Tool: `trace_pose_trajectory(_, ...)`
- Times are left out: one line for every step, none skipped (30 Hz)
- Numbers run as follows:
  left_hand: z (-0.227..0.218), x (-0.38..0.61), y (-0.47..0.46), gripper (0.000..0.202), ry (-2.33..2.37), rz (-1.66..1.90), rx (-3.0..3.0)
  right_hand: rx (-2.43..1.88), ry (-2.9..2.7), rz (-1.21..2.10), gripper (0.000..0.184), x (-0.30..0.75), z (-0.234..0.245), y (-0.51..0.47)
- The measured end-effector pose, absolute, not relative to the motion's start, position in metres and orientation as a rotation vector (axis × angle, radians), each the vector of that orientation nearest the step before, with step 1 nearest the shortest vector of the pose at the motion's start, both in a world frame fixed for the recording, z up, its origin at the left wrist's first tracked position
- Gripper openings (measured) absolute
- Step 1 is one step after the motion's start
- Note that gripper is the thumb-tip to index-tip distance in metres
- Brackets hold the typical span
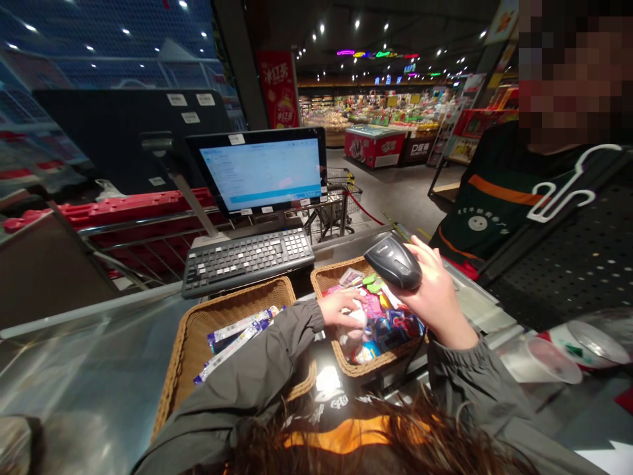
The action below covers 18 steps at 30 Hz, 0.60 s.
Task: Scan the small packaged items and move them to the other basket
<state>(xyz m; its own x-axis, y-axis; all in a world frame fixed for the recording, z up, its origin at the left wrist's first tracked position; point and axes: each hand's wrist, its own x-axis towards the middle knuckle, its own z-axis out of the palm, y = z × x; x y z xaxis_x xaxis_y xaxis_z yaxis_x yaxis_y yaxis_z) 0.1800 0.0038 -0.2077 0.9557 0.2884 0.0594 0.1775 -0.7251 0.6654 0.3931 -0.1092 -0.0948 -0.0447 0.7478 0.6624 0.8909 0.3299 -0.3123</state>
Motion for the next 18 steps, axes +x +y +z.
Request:
trace_pose_trajectory(-0.202,0.171,0.010,0.034,0.374,0.291,2.298,-1.452,-1.819,-0.230,0.032,0.394,-0.095,-0.109)
trace_pose_trajectory(-0.196,0.162,0.016,0.038,0.427,0.376,2.190,-1.449,-1.822,-0.224,0.034,0.394,-0.096,-0.108)
trace_pose_trajectory(-0.189,0.152,0.023,0.044,0.471,0.473,2.074,-1.443,-1.828,-0.217,0.037,0.393,-0.096,-0.107)
trace_pose_trajectory(-0.182,0.142,0.028,0.050,0.499,0.584,1.949,-1.434,-1.839,-0.211,0.038,0.391,-0.095,-0.106)
trace_pose_trajectory(-0.175,0.132,0.033,0.057,0.506,0.701,1.815,-1.416,-1.857,-0.209,0.039,0.388,-0.094,-0.105)
trace_pose_trajectory(-0.168,0.124,0.036,0.064,0.494,0.802,1.683,-1.388,-1.876,-0.208,0.040,0.383,-0.092,-0.103)
trace_pose_trajectory(-0.161,0.116,0.039,0.070,0.475,0.879,1.559,-1.353,-1.903,-0.204,0.039,0.376,-0.090,-0.102)
trace_pose_trajectory(-0.155,0.110,0.041,0.075,0.459,0.936,1.449,-1.317,-1.933,-0.191,0.040,0.368,-0.087,-0.102)
trace_pose_trajectory(-0.148,0.104,0.042,0.079,0.448,0.979,1.357,-1.279,-1.963,-0.175,0.040,0.360,-0.084,-0.102)
trace_pose_trajectory(-0.143,0.100,0.042,0.081,0.441,1.019,1.284,-1.241,-2.002,-0.156,0.039,0.351,-0.081,-0.102)
trace_pose_trajectory(-0.137,0.096,0.042,0.081,0.438,1.069,1.221,-1.205,-2.047,-0.135,0.039,0.341,-0.078,-0.102)
trace_pose_trajectory(-0.133,0.093,0.041,0.079,0.436,1.122,1.169,-1.164,-2.086,-0.122,0.039,0.332,-0.075,-0.103)
trace_pose_trajectory(-0.129,0.090,0.040,0.077,0.436,1.162,1.129,-1.124,-2.116,-0.112,0.037,0.323,-0.072,-0.103)
trace_pose_trajectory(-0.126,0.088,0.038,0.074,0.439,1.183,1.101,-1.106,-2.137,-0.095,0.037,0.316,-0.070,-0.104)
trace_pose_trajectory(-0.124,0.086,0.036,0.071,0.447,1.189,1.084,-1.092,-2.151,-0.085,0.035,0.309,-0.068,-0.105)
trace_pose_trajectory(-0.122,0.084,0.034,0.070,0.457,1.193,1.078,-1.083,-2.158,-0.080,0.035,0.304,-0.067,-0.105)
trace_pose_trajectory(-0.120,0.081,0.032,0.069,0.467,1.195,1.081,-1.078,-2.160,-0.080,0.034,0.300,-0.065,-0.106)
trace_pose_trajectory(-0.119,0.079,0.029,0.070,0.475,1.203,1.088,-1.073,-2.161,-0.087,0.034,0.297,-0.064,-0.106)
